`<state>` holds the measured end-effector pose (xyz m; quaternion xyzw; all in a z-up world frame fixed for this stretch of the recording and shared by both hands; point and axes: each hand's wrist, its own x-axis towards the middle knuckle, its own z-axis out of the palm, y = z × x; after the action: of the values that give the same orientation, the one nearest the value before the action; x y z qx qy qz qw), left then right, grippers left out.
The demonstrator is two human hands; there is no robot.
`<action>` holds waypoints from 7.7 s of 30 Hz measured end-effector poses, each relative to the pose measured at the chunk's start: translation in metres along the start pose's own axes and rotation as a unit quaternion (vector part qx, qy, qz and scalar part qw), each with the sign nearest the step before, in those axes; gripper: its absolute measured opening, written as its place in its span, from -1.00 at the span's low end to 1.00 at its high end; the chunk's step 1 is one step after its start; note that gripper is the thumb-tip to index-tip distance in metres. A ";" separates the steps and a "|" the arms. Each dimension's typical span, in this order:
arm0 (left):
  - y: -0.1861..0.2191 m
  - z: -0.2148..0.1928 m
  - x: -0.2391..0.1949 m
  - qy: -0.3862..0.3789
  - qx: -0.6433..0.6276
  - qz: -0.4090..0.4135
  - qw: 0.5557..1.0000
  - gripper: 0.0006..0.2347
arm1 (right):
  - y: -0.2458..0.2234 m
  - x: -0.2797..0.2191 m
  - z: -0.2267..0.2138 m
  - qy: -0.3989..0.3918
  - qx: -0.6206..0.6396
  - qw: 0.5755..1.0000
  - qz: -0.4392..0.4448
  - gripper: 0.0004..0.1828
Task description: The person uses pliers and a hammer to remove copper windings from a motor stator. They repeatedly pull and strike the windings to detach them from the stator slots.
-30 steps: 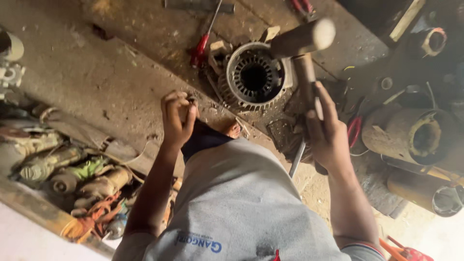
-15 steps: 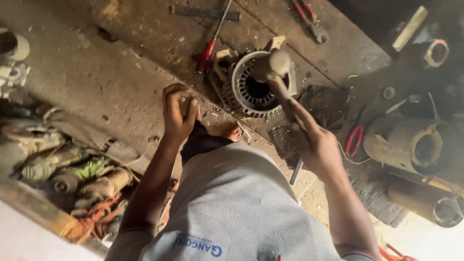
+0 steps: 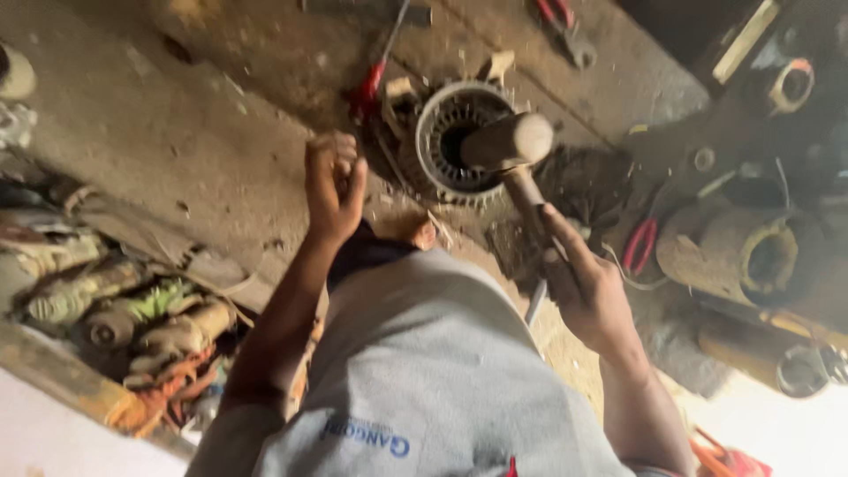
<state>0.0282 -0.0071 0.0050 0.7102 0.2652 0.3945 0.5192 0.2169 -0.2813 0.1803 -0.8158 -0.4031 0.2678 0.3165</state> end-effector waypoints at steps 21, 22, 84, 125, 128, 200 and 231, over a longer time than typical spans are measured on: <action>0.030 0.047 0.009 -0.049 0.054 0.109 0.991 -0.82 | 0.064 0.003 0.040 0.121 -0.084 0.989 -0.028 -0.42; 0.032 0.048 0.013 -0.046 0.071 0.134 0.987 -0.83 | 0.070 0.011 0.044 0.104 -0.054 0.993 0.000 -0.43; -0.036 -0.025 0.126 -0.141 -0.075 -0.272 0.949 -0.80 | 0.165 -0.029 0.040 0.205 0.252 0.907 0.268 -0.25; -0.128 -0.091 0.131 -0.093 -0.221 -0.343 0.908 -0.65 | -0.032 -0.002 0.059 0.162 0.029 0.968 0.191 -0.46; -0.127 -0.093 0.111 -0.086 -0.188 -0.335 0.919 -0.69 | -0.024 0.000 0.089 0.222 0.014 0.967 0.123 -0.47; -0.128 0.051 0.094 -0.199 0.159 0.079 0.964 -0.50 | 0.042 0.064 0.144 0.255 -0.105 0.960 -0.045 -0.32; -0.065 0.272 0.188 -0.235 0.079 0.210 0.946 -0.91 | 0.155 0.083 0.103 0.393 0.134 0.903 0.115 -0.33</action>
<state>0.3606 0.0179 -0.0434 0.8613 0.0103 0.2941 0.4141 0.2651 -0.2553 -0.0158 -0.8456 -0.1097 0.0118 0.5222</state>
